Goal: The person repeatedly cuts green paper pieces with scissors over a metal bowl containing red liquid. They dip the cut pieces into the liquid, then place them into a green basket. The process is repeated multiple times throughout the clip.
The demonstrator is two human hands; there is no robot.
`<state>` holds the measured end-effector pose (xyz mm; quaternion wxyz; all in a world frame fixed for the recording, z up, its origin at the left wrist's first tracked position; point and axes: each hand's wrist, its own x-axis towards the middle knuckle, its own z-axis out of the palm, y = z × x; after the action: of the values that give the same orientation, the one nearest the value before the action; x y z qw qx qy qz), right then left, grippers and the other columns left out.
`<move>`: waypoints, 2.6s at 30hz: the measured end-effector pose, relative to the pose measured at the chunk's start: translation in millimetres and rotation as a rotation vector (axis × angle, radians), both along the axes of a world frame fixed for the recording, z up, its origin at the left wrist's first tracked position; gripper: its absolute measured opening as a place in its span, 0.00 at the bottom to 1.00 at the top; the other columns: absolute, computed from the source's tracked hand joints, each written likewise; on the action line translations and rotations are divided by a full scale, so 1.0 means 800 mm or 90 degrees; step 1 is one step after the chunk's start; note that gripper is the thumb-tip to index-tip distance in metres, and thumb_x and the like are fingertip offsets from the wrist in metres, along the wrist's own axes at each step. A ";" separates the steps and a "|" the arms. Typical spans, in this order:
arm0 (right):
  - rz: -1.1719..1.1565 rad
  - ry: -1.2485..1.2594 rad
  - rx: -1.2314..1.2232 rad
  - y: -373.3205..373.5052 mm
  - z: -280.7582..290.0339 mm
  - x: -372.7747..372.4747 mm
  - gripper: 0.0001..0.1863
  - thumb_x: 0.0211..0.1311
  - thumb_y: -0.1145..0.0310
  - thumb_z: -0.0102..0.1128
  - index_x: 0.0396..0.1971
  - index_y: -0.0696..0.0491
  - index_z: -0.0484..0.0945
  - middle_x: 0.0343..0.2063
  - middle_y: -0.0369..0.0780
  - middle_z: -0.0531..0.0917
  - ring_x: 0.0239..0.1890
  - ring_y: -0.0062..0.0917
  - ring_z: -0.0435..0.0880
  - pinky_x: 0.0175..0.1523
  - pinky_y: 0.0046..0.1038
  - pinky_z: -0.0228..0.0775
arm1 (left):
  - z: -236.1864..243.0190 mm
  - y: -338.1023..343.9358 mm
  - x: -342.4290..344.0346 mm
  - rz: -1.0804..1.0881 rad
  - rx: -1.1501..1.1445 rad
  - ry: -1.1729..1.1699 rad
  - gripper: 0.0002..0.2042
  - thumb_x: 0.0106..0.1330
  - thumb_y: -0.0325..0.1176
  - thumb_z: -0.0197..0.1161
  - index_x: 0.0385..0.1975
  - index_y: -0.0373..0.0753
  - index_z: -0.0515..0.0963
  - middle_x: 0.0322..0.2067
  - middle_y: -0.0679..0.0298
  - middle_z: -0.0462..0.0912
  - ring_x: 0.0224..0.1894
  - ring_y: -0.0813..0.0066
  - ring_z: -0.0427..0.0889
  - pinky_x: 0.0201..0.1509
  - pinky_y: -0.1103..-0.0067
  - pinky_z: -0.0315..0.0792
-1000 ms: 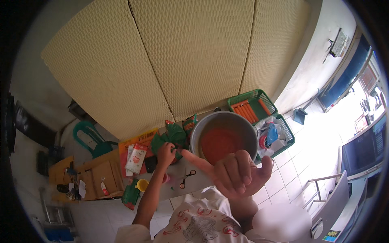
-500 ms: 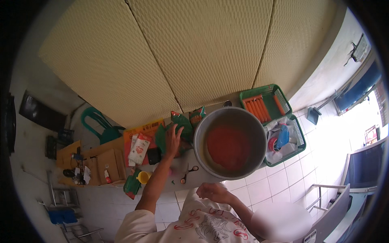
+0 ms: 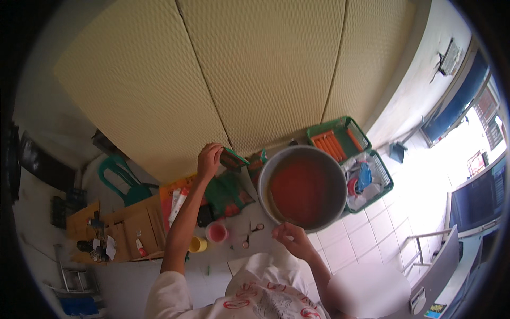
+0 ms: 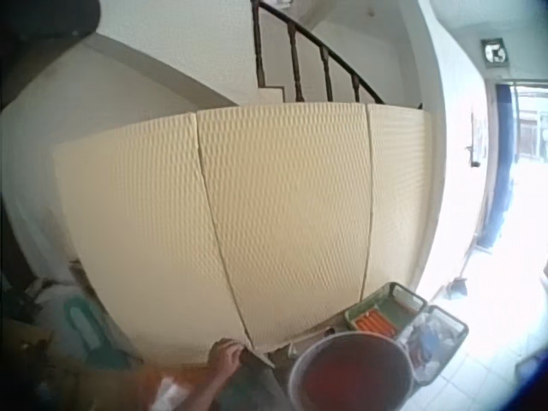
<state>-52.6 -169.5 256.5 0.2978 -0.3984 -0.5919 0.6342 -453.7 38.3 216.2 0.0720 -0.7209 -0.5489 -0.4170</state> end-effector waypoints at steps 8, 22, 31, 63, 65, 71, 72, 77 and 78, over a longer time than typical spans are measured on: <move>-0.176 -0.145 0.554 0.068 0.161 -0.118 0.29 0.59 0.65 0.79 0.60 0.49 0.79 0.56 0.46 0.79 0.63 0.43 0.78 0.66 0.44 0.71 | 0.206 -0.152 0.045 -0.193 0.057 -0.210 0.08 0.76 0.24 0.63 0.49 0.34 0.86 0.47 0.58 0.89 0.44 0.68 0.90 0.44 0.76 0.82; 0.335 -0.007 0.476 -0.017 0.075 -0.128 0.08 0.61 0.68 0.77 0.32 0.56 0.88 0.23 0.39 0.78 0.29 0.33 0.81 0.34 0.38 0.71 | 0.115 -0.452 0.081 -0.139 -0.379 -0.457 0.07 0.70 0.26 0.71 0.44 0.33 0.86 0.43 0.58 0.89 0.44 0.72 0.86 0.51 0.75 0.78; 0.445 0.215 -0.028 -0.035 -0.040 -0.111 0.10 0.62 0.65 0.78 0.37 0.56 0.91 0.36 0.38 0.90 0.42 0.27 0.88 0.50 0.32 0.79 | 0.101 -0.514 0.080 -0.146 -0.403 -0.354 0.07 0.62 0.25 0.77 0.38 0.34 0.89 0.32 0.60 0.89 0.33 0.66 0.83 0.38 0.72 0.76; -0.275 0.095 -0.322 -0.166 -0.132 0.088 0.29 0.63 0.75 0.77 0.60 0.57 0.71 0.44 0.44 0.88 0.43 0.27 0.90 0.49 0.30 0.86 | -0.003 -0.347 0.134 -0.344 -0.409 -0.146 0.06 0.67 0.29 0.69 0.39 0.35 0.89 0.39 0.57 0.90 0.44 0.56 0.85 0.54 0.65 0.78; -0.277 0.097 -0.129 -0.141 -0.108 0.066 0.31 0.59 0.76 0.80 0.59 0.56 0.72 0.43 0.42 0.88 0.46 0.28 0.90 0.51 0.30 0.87 | -0.026 -0.338 0.142 -0.356 -0.444 -0.129 0.06 0.67 0.29 0.69 0.39 0.35 0.88 0.39 0.57 0.90 0.46 0.56 0.85 0.54 0.64 0.77; -0.210 0.070 0.023 -0.083 -0.069 -0.003 0.35 0.53 0.76 0.85 0.58 0.54 0.71 0.45 0.39 0.84 0.53 0.28 0.89 0.56 0.32 0.84 | -0.044 -0.331 0.147 -0.344 -0.510 -0.235 0.08 0.67 0.30 0.70 0.40 0.34 0.88 0.37 0.56 0.88 0.45 0.57 0.85 0.51 0.67 0.77; -0.172 -0.017 0.064 -0.077 -0.070 -0.013 0.36 0.53 0.76 0.85 0.59 0.53 0.70 0.45 0.39 0.83 0.54 0.28 0.89 0.57 0.32 0.83 | -0.042 -0.330 0.145 -0.357 -0.504 -0.221 0.08 0.67 0.30 0.70 0.40 0.34 0.88 0.37 0.56 0.87 0.43 0.57 0.85 0.50 0.67 0.77; -0.070 -0.103 0.166 -0.066 -0.097 -0.040 0.26 0.54 0.87 0.71 0.53 0.56 0.76 0.52 0.42 0.83 0.51 0.30 0.91 0.55 0.31 0.85 | -0.034 -0.323 0.131 -0.352 -0.536 -0.210 0.11 0.63 0.28 0.74 0.44 0.37 0.90 0.34 0.60 0.83 0.40 0.61 0.85 0.44 0.70 0.76; -0.065 -0.108 0.134 -0.061 -0.103 -0.040 0.26 0.54 0.87 0.71 0.53 0.56 0.77 0.51 0.42 0.84 0.51 0.30 0.92 0.53 0.31 0.86 | -0.036 -0.321 0.128 -0.349 -0.524 -0.173 0.10 0.63 0.28 0.74 0.44 0.38 0.90 0.34 0.60 0.83 0.39 0.61 0.85 0.42 0.70 0.76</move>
<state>-84.4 -218.0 174.1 0.3188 -0.4470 -0.6572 0.5164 -351.3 -218.7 187.4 -0.4019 -0.7465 -0.4625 -0.2595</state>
